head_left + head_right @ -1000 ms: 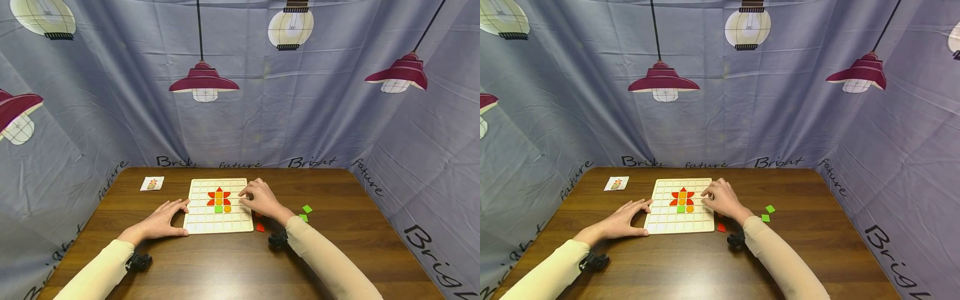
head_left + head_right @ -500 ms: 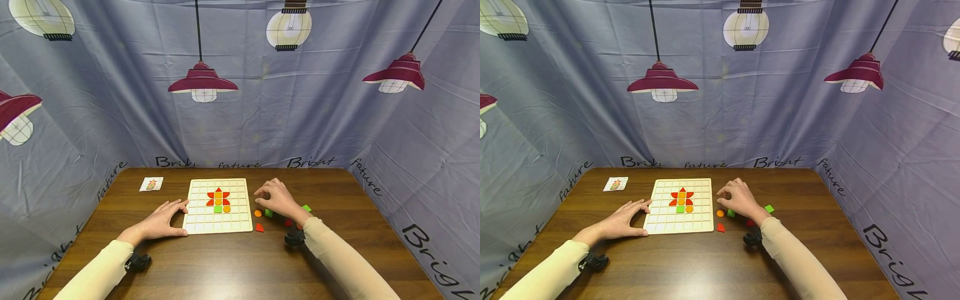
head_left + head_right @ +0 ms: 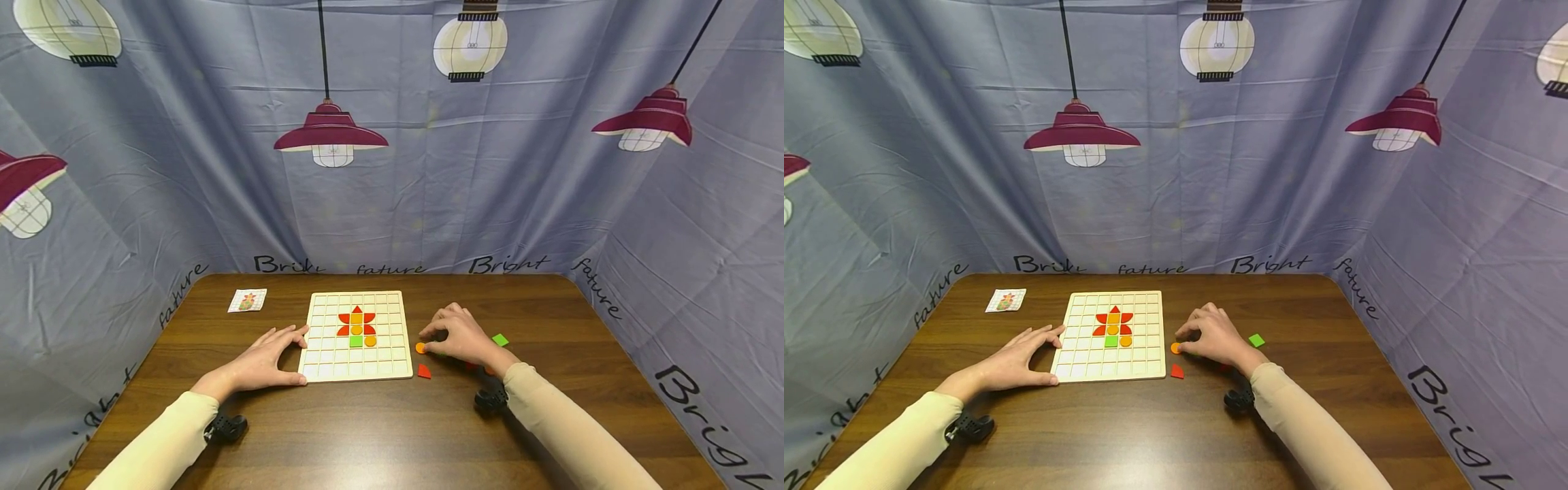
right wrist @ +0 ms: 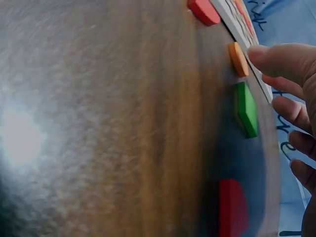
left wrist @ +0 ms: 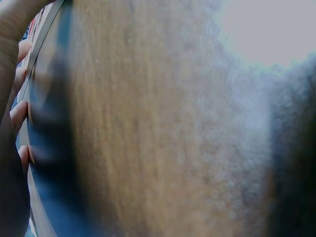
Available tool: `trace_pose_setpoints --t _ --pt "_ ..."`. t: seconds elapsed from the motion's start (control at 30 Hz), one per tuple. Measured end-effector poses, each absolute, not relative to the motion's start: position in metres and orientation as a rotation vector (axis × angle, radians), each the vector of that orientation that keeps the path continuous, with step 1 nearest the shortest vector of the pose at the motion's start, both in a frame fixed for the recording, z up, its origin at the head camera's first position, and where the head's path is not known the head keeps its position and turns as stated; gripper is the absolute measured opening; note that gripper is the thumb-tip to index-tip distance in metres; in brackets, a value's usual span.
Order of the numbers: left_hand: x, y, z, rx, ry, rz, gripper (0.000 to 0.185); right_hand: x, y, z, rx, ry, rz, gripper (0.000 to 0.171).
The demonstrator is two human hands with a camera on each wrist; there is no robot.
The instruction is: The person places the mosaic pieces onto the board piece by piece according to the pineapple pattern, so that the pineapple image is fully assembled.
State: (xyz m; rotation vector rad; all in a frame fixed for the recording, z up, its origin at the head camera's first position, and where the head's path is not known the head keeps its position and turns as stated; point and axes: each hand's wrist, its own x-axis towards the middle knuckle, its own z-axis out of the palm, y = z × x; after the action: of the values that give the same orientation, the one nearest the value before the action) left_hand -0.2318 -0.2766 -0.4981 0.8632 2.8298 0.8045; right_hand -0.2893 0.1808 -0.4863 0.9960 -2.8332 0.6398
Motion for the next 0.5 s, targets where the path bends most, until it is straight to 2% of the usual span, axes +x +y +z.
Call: trace_pose_setpoints --t 0.5 --pt "-0.2315 -0.276 -0.497 0.86 2.828 0.801 0.061 -0.2877 0.179 -0.4947 1.02 -2.857 0.643 0.018"
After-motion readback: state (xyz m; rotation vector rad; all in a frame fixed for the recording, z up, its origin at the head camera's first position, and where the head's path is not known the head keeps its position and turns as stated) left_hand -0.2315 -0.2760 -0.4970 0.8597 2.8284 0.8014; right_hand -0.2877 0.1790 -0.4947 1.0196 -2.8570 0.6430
